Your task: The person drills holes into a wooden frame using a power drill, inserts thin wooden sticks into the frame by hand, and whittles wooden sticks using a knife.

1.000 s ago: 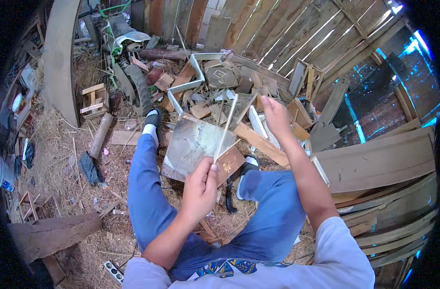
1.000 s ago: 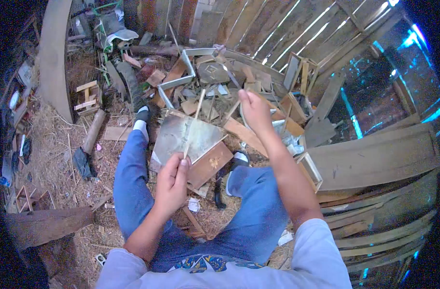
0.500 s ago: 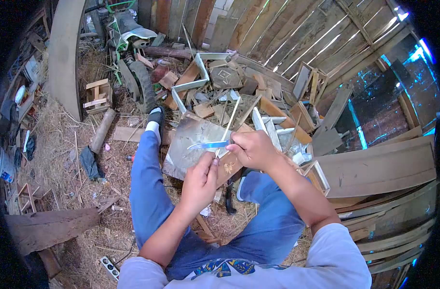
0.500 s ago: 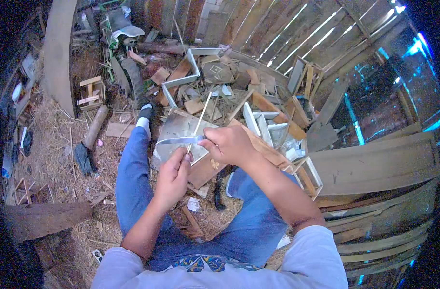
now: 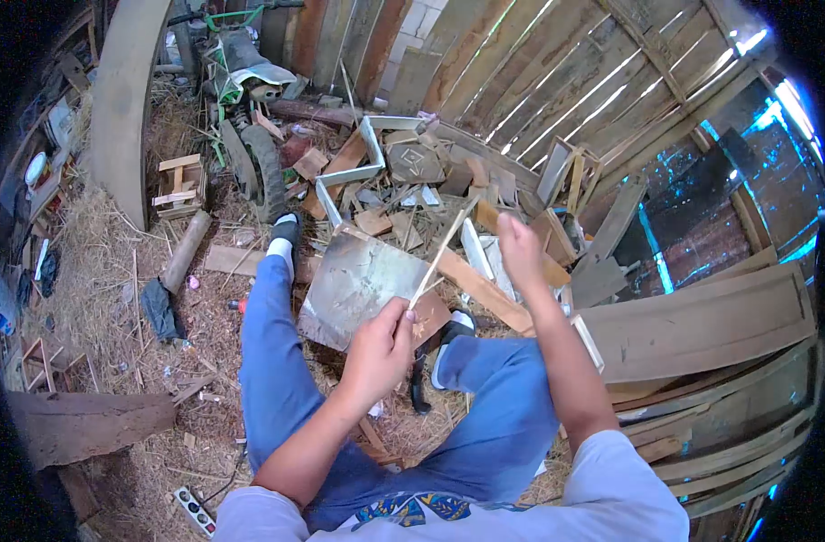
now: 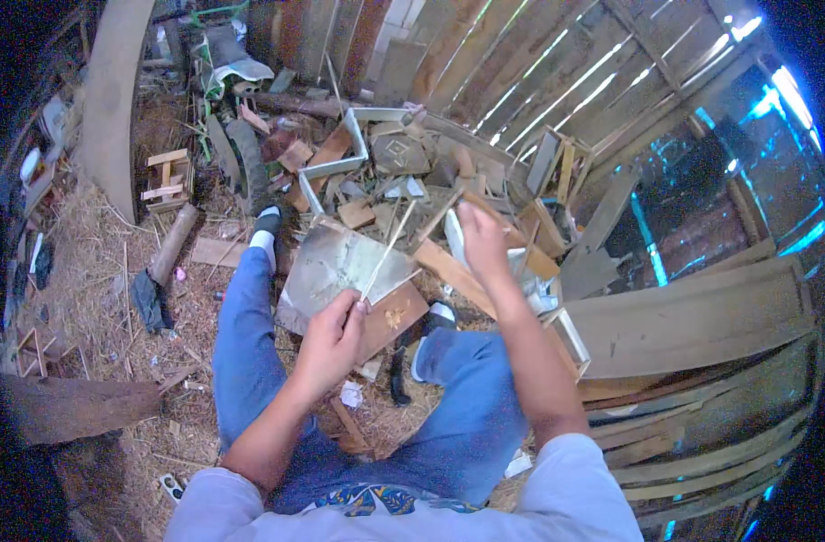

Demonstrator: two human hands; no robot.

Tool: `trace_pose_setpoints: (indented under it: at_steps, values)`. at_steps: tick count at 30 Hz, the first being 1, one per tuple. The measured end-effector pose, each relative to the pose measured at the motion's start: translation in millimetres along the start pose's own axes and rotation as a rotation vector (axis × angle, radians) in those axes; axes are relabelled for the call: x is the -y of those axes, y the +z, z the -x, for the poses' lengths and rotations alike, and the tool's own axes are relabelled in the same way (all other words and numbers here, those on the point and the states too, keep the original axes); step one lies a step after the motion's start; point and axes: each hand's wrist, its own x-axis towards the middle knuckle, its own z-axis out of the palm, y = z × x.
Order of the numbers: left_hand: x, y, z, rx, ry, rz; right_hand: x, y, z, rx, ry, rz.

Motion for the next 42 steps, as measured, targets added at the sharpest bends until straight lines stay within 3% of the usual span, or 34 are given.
trace_pose_setpoints:
  at_steps: [1, 4, 6, 9, 10, 13, 21, 22, 24, 26, 30, 33, 35, 36, 38, 42]
  values:
    - [2.4, -5.8, -3.6, 0.046, -0.109, -0.042, 9.0, 9.2, 12.1, 0.077, 0.065, -0.092]
    - [17.8, -9.1, -10.9, 0.003, -0.095, 0.101, 64.1, 16.1, 34.8, 0.248, -0.109, -0.097]
    - [15.4, -13.3, -11.5, 0.022, -0.138, 0.101, 77.1, 26.4, 43.3, 0.443, -0.381, 0.197]
    - [17.3, -11.6, -10.4, 0.010, -0.118, 0.048, 73.9, 38.9, 48.0, 0.463, -0.516, 0.104]
    - [16.2, -10.3, -11.4, -0.029, -0.047, -0.009, 73.4, 39.9, 48.0, 0.465, -0.508, 0.104]
    - [-3.6, -19.5, -13.3, 0.053, -0.106, -0.146, 75.8, 40.2, 44.8, 0.435, -0.529, 0.121]
    - [-2.1, -22.1, -10.6, 0.045, -0.020, -0.181, 72.2, 37.0, 39.5, 0.334, -0.591, 0.242]
    - [-4.7, -23.7, -10.4, 0.057, -0.046, -0.169, 60.6, 40.3, 35.3, 0.335, -0.590, 0.244]
    - [-2.0, -22.7, -4.0, 0.086, -0.012, -0.173, 32.8, 42.8, 16.4, 0.032, -0.218, 0.137]
    - [-3.5, -17.7, 4.0, 0.121, 0.030, -0.172, 18.1, 8.6, -16.2, 0.024, 0.018, 0.191]
    - [-6.4, -6.9, 4.3, 0.034, 0.066, -0.055, -19.1, 13.5, -12.0, -0.082, -0.013, 0.036]
    - [6.9, -17.6, -3.9, 0.071, -0.192, 0.124, 34.7, 25.2, 17.7, 0.098, -0.014, -0.140]
    - [6.4, -24.5, -7.5, 0.048, -0.173, 0.138, 66.7, 29.1, 31.9, 0.338, -0.211, 0.060]
    - [7.2, -26.3, -7.6, 0.036, -0.149, 0.155, 72.1, 34.4, 35.6, 0.342, -0.208, 0.054]
    - [9.9, -24.9, -6.1, 0.028, -0.127, 0.128, 78.6, 41.8, 42.4, 0.364, -0.569, 0.095]
    - [3.3, -23.9, -7.6, 0.038, -0.116, 0.017, 90.4, 41.1, 41.1, 0.366, -0.588, 0.081]
